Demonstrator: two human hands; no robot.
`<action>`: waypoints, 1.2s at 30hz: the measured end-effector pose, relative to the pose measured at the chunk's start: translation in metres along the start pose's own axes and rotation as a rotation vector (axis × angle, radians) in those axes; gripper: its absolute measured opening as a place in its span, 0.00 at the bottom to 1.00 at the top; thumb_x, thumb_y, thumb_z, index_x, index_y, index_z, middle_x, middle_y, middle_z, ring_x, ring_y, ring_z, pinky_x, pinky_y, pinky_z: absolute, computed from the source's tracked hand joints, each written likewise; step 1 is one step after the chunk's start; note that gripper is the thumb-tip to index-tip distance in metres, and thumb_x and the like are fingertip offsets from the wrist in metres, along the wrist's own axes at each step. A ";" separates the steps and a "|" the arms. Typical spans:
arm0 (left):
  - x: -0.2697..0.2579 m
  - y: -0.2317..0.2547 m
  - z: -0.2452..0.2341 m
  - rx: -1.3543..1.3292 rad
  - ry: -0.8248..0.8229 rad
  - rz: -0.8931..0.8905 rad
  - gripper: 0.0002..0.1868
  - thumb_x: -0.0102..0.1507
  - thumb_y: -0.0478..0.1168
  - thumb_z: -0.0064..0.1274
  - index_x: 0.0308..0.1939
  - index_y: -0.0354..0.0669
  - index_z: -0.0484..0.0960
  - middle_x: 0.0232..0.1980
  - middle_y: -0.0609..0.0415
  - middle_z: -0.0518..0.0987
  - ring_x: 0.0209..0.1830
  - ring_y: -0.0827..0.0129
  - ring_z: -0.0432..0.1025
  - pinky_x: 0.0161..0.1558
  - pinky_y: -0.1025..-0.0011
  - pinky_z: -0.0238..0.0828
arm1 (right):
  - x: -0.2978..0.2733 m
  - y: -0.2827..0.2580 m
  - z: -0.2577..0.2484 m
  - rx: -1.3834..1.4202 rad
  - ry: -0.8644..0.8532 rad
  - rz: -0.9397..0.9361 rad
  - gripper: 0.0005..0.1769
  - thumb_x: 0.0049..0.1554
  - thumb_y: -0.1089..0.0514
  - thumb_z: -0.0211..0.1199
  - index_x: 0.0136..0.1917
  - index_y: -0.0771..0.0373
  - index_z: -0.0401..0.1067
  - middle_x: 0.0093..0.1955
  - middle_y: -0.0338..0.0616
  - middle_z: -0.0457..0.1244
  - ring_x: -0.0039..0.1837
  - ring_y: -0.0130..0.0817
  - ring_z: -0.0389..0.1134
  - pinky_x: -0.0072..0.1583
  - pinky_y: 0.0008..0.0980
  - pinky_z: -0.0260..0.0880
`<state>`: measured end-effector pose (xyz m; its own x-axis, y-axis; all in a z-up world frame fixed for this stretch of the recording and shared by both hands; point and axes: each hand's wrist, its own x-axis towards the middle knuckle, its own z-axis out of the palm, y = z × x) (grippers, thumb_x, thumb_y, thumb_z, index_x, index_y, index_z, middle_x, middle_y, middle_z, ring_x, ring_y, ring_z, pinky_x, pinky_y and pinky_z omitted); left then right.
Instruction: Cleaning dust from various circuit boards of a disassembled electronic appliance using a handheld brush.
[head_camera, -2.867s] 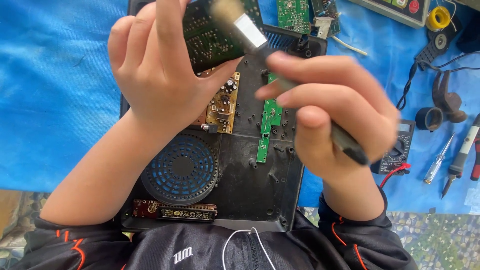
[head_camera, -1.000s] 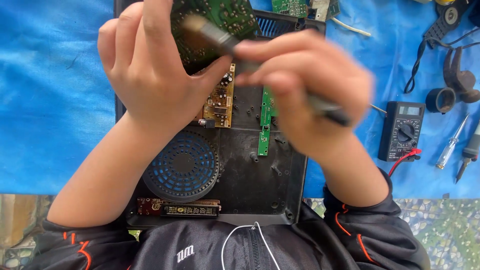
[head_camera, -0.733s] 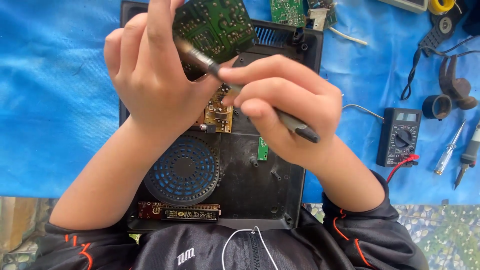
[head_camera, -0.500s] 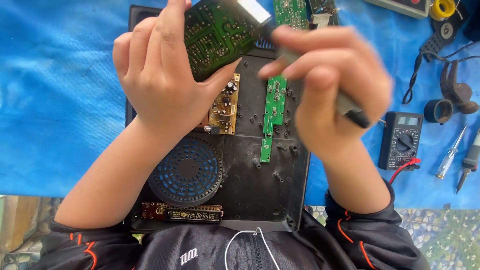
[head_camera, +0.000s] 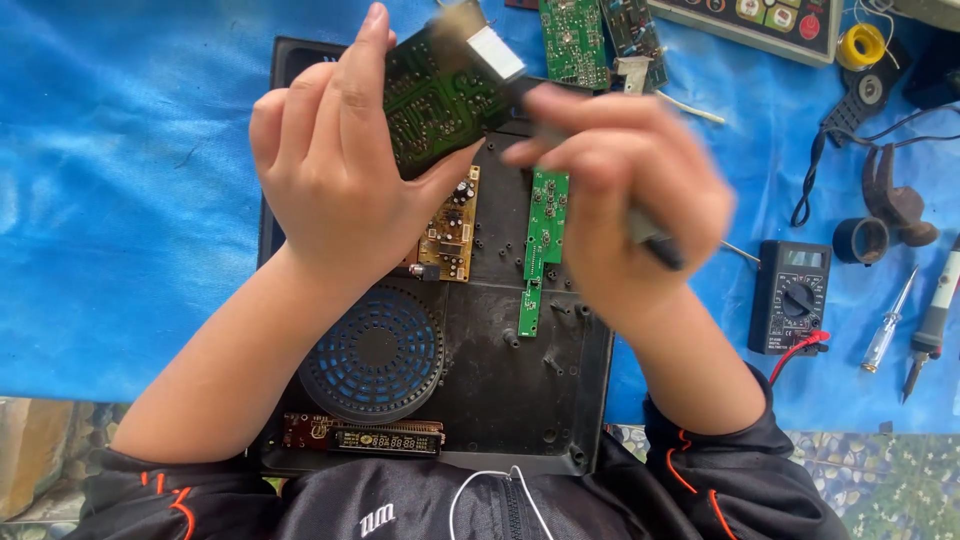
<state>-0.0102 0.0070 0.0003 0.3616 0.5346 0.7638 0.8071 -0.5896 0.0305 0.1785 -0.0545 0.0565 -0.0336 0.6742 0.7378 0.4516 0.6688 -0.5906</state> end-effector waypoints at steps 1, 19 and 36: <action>0.000 0.000 0.001 -0.005 0.010 0.009 0.41 0.75 0.71 0.56 0.68 0.34 0.73 0.64 0.53 0.82 0.53 0.61 0.81 0.53 0.64 0.68 | 0.000 0.005 -0.001 -0.048 0.116 -0.012 0.24 0.73 0.53 0.45 0.41 0.73 0.66 0.50 0.70 0.66 0.40 0.53 0.78 0.44 0.38 0.73; 0.008 0.010 0.004 -0.162 0.073 0.046 0.29 0.71 0.58 0.44 0.59 0.36 0.82 0.54 0.48 0.85 0.52 0.59 0.79 0.53 0.62 0.71 | -0.001 -0.005 0.010 0.275 -0.250 0.444 0.26 0.67 0.47 0.47 0.38 0.66 0.74 0.49 0.52 0.72 0.38 0.39 0.78 0.46 0.35 0.80; 0.006 0.013 0.001 -0.110 0.040 0.008 0.28 0.71 0.54 0.40 0.62 0.38 0.81 0.57 0.49 0.84 0.53 0.59 0.79 0.51 0.62 0.69 | 0.002 -0.016 0.002 0.054 -0.167 0.253 0.25 0.68 0.54 0.46 0.35 0.68 0.72 0.40 0.53 0.70 0.41 0.41 0.78 0.41 0.30 0.76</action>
<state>0.0028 0.0035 0.0045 0.3466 0.5064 0.7896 0.7475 -0.6576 0.0936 0.1693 -0.0630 0.0664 -0.0746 0.8608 0.5035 0.4162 0.4857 -0.7687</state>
